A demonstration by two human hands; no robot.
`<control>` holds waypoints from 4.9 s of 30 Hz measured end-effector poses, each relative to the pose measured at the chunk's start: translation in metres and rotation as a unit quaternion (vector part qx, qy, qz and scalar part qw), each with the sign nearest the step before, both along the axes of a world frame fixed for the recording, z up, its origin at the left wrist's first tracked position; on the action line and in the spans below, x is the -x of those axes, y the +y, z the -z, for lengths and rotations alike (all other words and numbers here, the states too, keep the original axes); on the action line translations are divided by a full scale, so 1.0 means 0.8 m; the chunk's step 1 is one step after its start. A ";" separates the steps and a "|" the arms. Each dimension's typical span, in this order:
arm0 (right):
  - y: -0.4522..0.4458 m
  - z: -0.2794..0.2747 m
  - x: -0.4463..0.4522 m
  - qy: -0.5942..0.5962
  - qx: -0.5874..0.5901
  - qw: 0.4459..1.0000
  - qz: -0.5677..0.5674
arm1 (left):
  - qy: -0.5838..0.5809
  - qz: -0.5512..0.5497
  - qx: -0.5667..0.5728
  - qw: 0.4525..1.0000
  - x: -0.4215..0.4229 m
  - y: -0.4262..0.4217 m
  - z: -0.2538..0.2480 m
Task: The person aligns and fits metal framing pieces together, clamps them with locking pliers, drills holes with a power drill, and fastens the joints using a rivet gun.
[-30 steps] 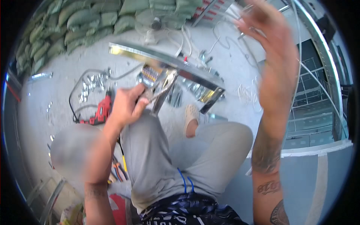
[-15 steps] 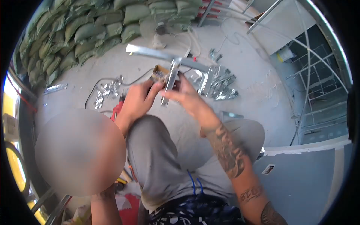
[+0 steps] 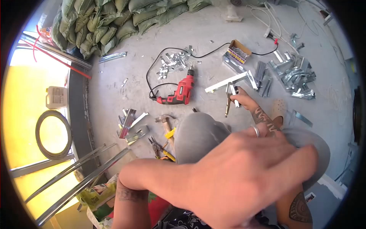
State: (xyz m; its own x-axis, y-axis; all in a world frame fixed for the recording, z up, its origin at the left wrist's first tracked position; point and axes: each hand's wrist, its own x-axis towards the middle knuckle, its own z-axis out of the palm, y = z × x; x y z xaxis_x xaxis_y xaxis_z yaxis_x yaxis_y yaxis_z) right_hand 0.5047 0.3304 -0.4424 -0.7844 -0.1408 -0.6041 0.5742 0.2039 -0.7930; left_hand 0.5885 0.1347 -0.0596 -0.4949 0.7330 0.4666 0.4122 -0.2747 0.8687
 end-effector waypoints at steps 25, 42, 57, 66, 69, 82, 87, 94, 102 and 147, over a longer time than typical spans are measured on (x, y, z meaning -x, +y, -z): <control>-0.010 0.087 -0.069 0.185 -0.253 0.947 -0.068 | 0.108 -0.274 0.730 0.617 0.122 -0.183 0.529; -0.031 0.087 -0.070 0.209 -0.314 0.925 -0.042 | -0.419 -0.188 0.376 0.805 0.153 -0.149 0.273; -0.026 0.095 -0.065 0.183 -0.335 0.920 -0.090 | -0.337 -0.153 0.445 0.816 0.123 -0.076 0.281; -0.030 0.096 -0.066 0.204 -0.339 0.917 -0.061 | -0.340 -0.153 0.448 0.813 0.129 -0.070 0.277; -0.029 0.098 -0.064 0.202 -0.347 0.913 -0.066 | -0.363 -0.159 0.447 0.802 0.133 -0.072 0.277; -0.027 0.098 -0.062 0.185 -0.337 0.920 -0.078 | -0.348 -0.163 0.457 0.802 0.138 -0.053 0.271; -0.030 0.106 -0.066 0.190 -0.330 0.922 -0.071 | -0.325 -0.149 0.516 0.778 0.152 -0.041 0.255; -0.026 0.123 -0.057 0.238 -0.303 0.919 -0.084 | -0.132 -0.161 0.563 0.800 0.148 0.008 0.251; -0.024 0.102 -0.053 0.222 -0.305 0.919 -0.112 | -0.126 -0.145 0.569 0.799 0.164 0.001 0.253; -0.022 0.117 -0.046 0.244 -0.286 0.915 -0.144 | -0.165 -0.064 0.542 0.822 0.187 -0.040 0.298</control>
